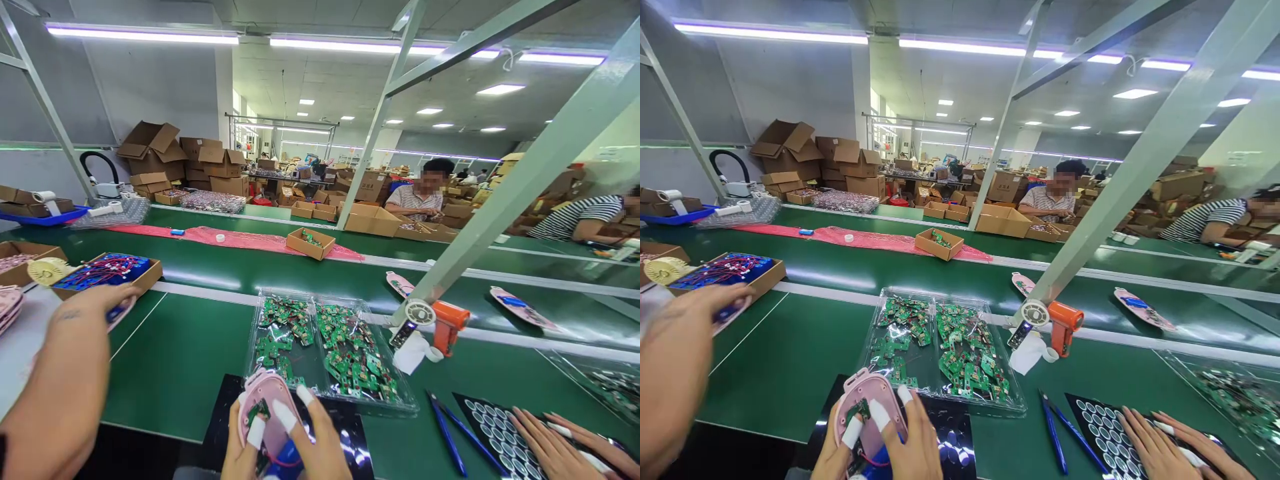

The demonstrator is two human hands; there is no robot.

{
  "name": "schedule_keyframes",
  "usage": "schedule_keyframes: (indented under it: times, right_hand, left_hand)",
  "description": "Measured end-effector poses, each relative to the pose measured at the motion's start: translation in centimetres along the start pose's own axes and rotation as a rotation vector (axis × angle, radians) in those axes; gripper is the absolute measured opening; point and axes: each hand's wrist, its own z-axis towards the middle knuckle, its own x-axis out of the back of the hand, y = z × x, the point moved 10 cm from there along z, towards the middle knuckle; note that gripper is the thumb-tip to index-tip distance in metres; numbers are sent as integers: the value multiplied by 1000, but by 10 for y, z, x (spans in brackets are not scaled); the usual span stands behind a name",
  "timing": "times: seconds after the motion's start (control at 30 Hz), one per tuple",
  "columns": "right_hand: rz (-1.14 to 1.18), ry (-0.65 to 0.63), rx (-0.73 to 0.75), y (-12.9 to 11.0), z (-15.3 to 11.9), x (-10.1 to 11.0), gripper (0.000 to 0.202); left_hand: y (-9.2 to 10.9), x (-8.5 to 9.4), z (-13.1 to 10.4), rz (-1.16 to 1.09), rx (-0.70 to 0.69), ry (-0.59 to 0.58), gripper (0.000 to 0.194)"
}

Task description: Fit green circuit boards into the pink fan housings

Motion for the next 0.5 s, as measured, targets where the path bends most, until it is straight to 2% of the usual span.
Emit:
schedule_keyframes:
  times: [0.07, 0.1, 0.13, 0.17, 0.23, 0.3, 0.37, 0.43, 0.5]
  right_hand:
    - [56, -36, -53, 9, -2, -11, 53]
    - [92, -37, -69, 17, -2, -9, 57]
    - [132, -14, -69, 29, 0, 2, 60]
    - [177, 26, -65, 47, 2, 21, 62]
    - [216, 197, -70, 102, 8, 82, 47]
    - [192, 316, -135, 175, 10, 145, 31]
    - [169, 412, -180, 242, 5, 193, 30]
    - [137, 534, -227, 294, -8, 222, 45]
    - [117, 611, -264, 327, -24, 229, 47]
  left_hand:
    - [-11, -13, -5, -17, 32, -99, 57]
    - [-16, -19, -9, -34, 53, -150, 58]
    - [-19, -24, -13, -51, 70, -200, 61]
    - [-19, -28, -17, -60, 74, -248, 66]
    - [-9, -27, -20, -20, 14, -319, 68]
    - [14, -19, -18, 177, -171, -370, 50]
    - [34, -15, -17, 542, -431, -435, 26]
    - [35, -20, -20, 916, -683, -548, 18]
    - [21, -27, -27, 1156, -924, -647, 28]
